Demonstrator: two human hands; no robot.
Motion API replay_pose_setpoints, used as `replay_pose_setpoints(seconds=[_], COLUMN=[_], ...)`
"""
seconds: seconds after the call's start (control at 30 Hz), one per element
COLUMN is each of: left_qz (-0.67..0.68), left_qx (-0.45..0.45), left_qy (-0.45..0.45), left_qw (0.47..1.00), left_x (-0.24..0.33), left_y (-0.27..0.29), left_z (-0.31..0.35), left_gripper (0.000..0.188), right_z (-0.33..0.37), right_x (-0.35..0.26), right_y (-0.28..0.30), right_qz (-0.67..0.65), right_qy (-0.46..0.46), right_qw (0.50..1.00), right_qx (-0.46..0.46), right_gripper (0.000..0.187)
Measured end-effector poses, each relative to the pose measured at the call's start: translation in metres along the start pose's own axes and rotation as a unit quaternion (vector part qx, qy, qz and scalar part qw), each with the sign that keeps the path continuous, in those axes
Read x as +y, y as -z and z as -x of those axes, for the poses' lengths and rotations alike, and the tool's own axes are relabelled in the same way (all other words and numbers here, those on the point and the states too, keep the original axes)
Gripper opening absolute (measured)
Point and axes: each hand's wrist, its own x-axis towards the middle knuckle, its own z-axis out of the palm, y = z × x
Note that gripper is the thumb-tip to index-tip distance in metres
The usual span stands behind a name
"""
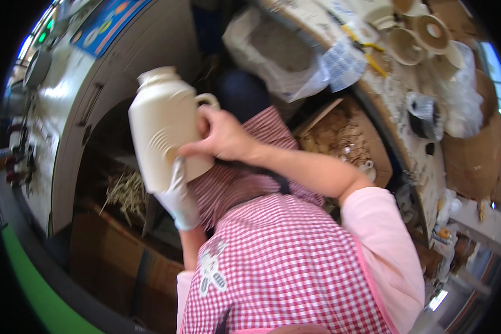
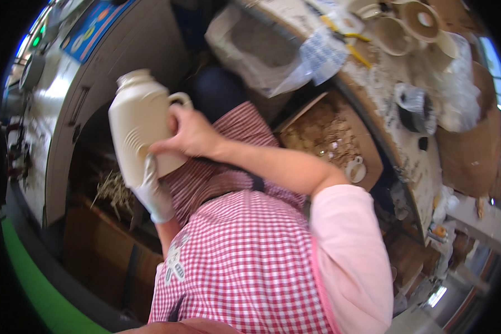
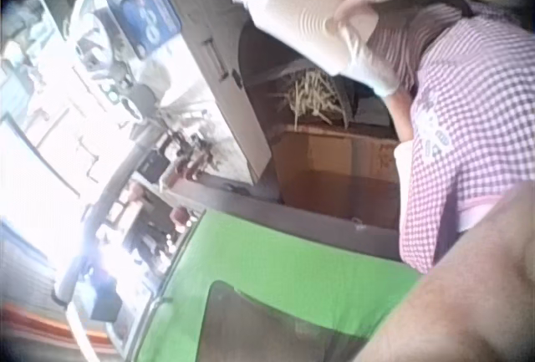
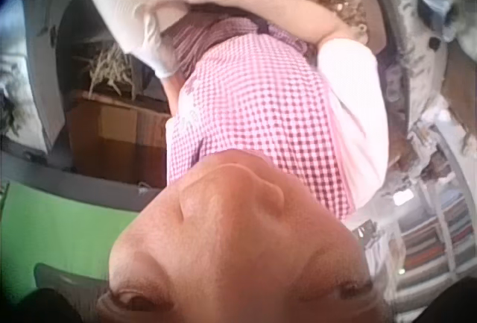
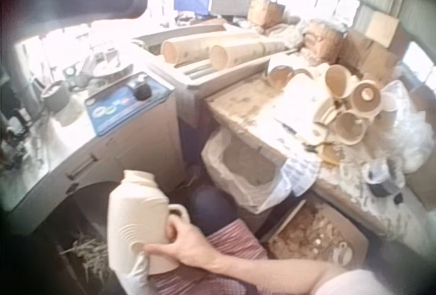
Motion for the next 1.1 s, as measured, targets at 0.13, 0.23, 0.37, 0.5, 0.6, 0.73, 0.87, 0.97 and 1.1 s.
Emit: replay_pose_setpoints(seconds=[0.13,0.23,0.37,0.5,0.6,0.73,0.87,0.97,1.1], left_qz=[-0.029,-0.089,-0.306,0.068,0.181,0.247,-0.01,0.115,0.16], left_qx=[0.045,0.071,-0.003,0.084,0.087,-0.02,-0.033,-0.029,-0.002], left_qy=[-0.021,-0.048,-0.199,0.036,0.118,0.14,0.09,0.177,0.219], left_qw=[0.998,0.992,0.931,0.993,0.972,0.959,0.995,0.977,0.962], left_x=[0.018,0.015,0.004,0.01,0.027,0.044,0.044,0.045,0.049], left_y=[-0.02,-0.009,0.024,0.033,0.015,-0.017,-0.036,-0.041,-0.042], left_z=[-0.006,-0.019,-0.033,-0.029,-0.018,-0.007,-0.015,-0.019,-0.019], left_gripper=[0.041,0.028,0.031,0.033,0.038,0.043,0.045,0.046,0.045], right_z=[-0.008,-0.028,-0.093,-0.127,-0.124,-0.064,0.0,0.017,0.013], right_x=[0.0,0.005,0.026,0.065,0.041,-0.028,-0.046,-0.048,-0.051], right_y=[0.025,0.127,0.343,0.446,0.418,0.283,0.143,0.091,0.065], right_qz=[-0.082,0.144,0.543,0.653,0.537,-0.135,-0.085,0.072,0.204], right_qy=[-0.003,0.235,0.178,0.035,0.037,-0.015,-0.017,0.106,0.238], right_qw=[0.994,0.953,0.758,0.744,0.807,0.986,0.988,0.979,0.938], right_qx=[-0.071,0.123,0.314,0.135,0.241,0.096,-0.13,-0.157,-0.151], right_gripper=[0.046,0.027,0.031,0.022,0.037,0.043,0.05,0.043,0.049])
